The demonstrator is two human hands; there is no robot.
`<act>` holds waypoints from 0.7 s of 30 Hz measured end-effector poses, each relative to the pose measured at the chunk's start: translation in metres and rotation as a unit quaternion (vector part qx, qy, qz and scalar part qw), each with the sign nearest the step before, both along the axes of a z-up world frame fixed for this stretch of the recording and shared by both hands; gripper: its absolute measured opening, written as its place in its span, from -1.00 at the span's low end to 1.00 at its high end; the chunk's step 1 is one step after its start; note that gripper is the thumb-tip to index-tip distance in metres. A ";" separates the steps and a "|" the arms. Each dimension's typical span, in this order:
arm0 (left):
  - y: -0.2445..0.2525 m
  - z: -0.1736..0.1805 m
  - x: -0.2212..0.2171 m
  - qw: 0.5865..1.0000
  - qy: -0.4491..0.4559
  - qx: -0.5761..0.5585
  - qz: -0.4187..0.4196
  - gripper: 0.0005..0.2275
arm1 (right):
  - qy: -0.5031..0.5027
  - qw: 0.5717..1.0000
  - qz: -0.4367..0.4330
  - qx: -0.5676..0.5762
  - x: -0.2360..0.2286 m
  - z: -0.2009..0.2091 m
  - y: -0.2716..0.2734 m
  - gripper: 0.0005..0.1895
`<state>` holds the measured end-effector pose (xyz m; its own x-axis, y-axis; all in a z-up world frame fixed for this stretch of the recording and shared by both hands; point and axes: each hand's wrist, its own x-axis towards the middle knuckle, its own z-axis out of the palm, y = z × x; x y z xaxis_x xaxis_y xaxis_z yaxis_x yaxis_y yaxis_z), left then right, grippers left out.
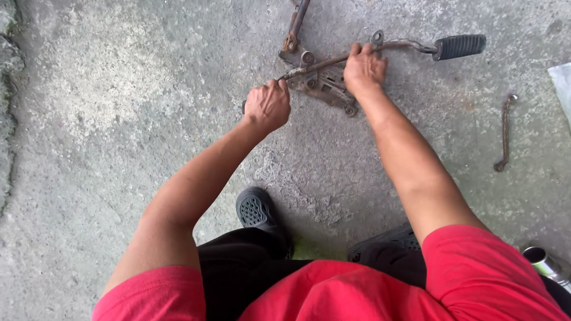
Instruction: The recorder is assembling or repairing a motorcycle center stand and brake pedal assembly.
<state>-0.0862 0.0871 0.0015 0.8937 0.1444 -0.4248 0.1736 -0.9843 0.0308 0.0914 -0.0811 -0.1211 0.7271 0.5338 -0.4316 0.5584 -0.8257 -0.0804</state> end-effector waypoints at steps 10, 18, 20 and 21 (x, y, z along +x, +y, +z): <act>0.033 0.039 0.021 0.933 0.232 -0.212 0.176 -0.52 | 0.014 0.998 -0.009 0.067 -0.011 -0.005 -0.012 -0.31; 0.019 0.031 0.008 0.951 0.218 -0.180 0.124 -0.55 | 0.019 0.973 0.043 0.224 -0.079 0.021 0.023 -0.35; 0.012 0.005 -0.010 0.973 0.156 -0.154 0.074 -0.56 | 0.071 0.944 0.103 0.305 -0.088 0.033 0.025 -0.43; 0.003 0.003 -0.017 0.972 0.159 -0.157 0.077 -0.56 | 0.076 0.944 0.105 0.303 -0.091 0.025 0.027 -0.43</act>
<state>-0.1033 0.0899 0.0048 0.6879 0.0853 -0.7208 0.3689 -0.8963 0.2460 0.0004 -0.0544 -0.0965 0.5328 0.8412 -0.0919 0.6486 -0.4757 -0.5942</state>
